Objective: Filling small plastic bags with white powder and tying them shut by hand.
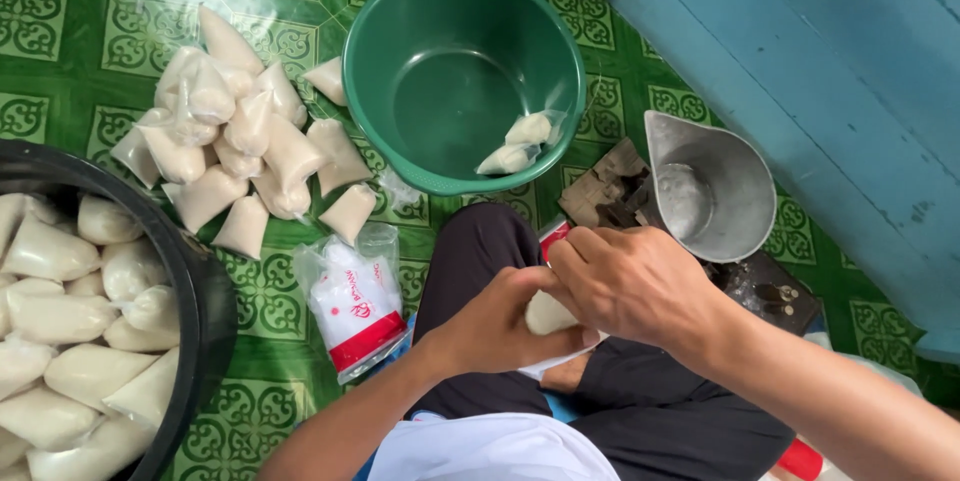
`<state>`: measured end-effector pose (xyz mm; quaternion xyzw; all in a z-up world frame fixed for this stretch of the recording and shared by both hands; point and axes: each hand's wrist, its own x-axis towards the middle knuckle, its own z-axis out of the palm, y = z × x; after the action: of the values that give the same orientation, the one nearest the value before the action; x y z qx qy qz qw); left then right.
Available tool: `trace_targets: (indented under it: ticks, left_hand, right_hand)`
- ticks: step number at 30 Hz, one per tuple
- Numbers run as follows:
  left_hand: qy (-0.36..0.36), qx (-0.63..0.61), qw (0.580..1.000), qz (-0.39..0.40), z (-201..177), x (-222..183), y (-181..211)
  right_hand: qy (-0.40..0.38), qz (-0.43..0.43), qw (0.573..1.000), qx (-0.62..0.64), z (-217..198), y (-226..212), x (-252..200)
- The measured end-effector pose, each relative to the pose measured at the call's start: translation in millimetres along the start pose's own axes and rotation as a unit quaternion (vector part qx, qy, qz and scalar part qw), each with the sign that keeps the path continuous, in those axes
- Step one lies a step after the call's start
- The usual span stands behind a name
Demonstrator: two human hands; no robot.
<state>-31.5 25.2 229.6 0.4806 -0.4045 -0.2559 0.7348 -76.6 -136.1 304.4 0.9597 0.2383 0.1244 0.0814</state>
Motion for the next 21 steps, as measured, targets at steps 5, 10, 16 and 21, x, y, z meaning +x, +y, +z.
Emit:
trace_targets:
  ticks: [5, 10, 16, 21]
  left_hand:
    - [-0.088, 0.124, 0.976, -0.157, -7, 2, 37]
    - [-0.114, 0.134, 0.969, -0.173, -7, 2, 50]
    - [-0.057, 0.117, 0.987, -0.098, -3, -11, 18]
    - [0.019, 0.147, 0.988, -0.043, -11, -6, 10]
  right_hand:
    - [0.050, -0.050, 0.994, 0.080, -18, 7, 7]
    - [0.026, -0.014, 0.984, 0.176, -33, 25, 3]
    - [-0.060, 0.061, 0.971, 0.223, -41, 14, 15]
    - [-0.116, 0.185, 0.907, 0.361, -74, 20, 31]
